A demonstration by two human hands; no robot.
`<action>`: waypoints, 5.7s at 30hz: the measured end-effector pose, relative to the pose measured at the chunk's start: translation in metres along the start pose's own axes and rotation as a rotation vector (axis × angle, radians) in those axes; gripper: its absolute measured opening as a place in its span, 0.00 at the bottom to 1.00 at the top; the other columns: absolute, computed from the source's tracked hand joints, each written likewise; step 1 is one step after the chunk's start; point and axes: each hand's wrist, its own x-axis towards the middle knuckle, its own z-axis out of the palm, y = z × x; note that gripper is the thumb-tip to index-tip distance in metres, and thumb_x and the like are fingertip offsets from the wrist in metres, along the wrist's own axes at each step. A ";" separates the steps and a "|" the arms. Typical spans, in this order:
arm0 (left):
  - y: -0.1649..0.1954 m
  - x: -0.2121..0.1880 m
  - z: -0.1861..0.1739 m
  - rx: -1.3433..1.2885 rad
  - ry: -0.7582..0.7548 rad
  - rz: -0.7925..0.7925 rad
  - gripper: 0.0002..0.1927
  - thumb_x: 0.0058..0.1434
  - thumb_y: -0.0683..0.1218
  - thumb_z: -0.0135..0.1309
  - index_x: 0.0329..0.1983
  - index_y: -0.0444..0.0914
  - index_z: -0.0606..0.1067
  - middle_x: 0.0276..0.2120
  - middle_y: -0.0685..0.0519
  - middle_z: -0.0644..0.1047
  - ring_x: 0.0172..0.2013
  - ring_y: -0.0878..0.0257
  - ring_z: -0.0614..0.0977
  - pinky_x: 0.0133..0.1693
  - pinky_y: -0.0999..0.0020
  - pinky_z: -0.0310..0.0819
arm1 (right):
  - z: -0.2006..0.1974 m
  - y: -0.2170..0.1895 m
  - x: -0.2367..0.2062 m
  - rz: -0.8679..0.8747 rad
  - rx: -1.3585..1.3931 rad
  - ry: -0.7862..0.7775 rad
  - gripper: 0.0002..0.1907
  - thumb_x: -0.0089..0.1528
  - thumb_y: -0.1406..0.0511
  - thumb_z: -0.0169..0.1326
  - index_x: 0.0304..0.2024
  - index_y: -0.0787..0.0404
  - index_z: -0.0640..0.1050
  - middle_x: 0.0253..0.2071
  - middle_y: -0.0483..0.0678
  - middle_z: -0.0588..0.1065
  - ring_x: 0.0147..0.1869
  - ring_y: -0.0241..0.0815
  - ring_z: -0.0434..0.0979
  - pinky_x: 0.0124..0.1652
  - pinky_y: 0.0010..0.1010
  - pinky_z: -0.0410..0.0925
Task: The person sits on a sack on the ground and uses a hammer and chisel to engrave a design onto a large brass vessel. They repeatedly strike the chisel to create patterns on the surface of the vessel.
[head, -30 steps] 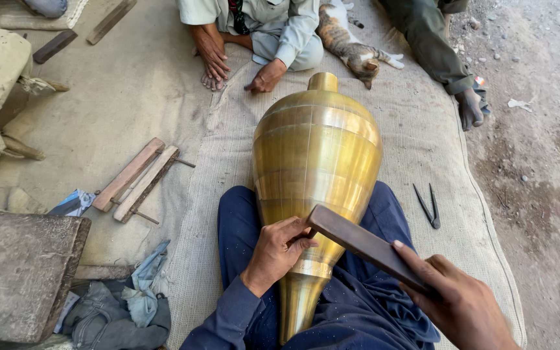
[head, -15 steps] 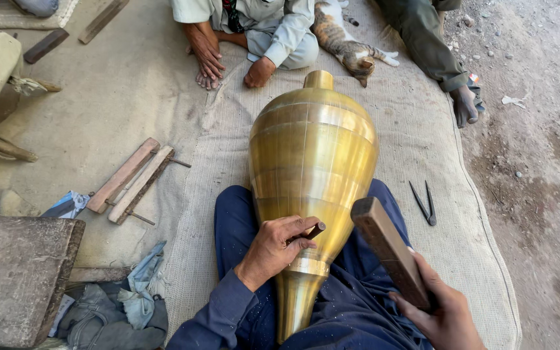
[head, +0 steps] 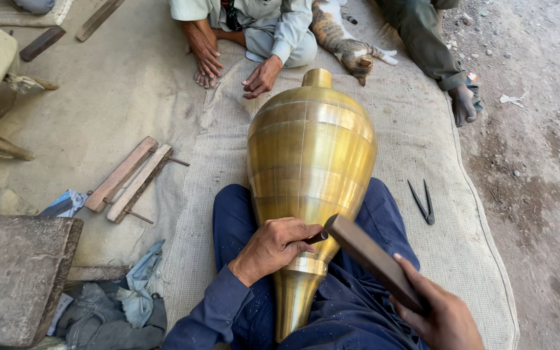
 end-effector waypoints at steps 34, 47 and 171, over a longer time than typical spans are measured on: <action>0.005 0.018 0.066 -0.156 0.860 -0.347 0.24 0.62 0.41 0.62 0.61 0.34 0.73 0.30 0.55 0.80 0.30 0.71 0.82 0.32 0.76 0.82 | -0.092 -0.179 0.111 -0.427 -0.856 -0.239 0.40 0.64 0.56 0.53 0.78 0.35 0.56 0.38 0.46 0.74 0.32 0.42 0.80 0.29 0.34 0.74; 0.005 0.019 0.053 -0.087 0.701 -0.345 0.21 0.60 0.42 0.64 0.56 0.35 0.77 0.28 0.53 0.82 0.28 0.69 0.82 0.30 0.74 0.81 | -0.099 -0.171 0.105 -0.537 -0.961 -0.116 0.42 0.60 0.65 0.51 0.76 0.37 0.57 0.39 0.47 0.73 0.35 0.43 0.80 0.34 0.37 0.76; 0.012 0.005 0.046 0.097 0.383 -0.262 0.22 0.56 0.44 0.66 0.54 0.39 0.78 0.35 0.50 0.84 0.35 0.62 0.88 0.35 0.70 0.87 | -0.067 -0.058 0.078 -0.133 -0.300 -0.171 0.43 0.58 0.59 0.61 0.73 0.33 0.59 0.44 0.39 0.78 0.39 0.36 0.83 0.40 0.29 0.80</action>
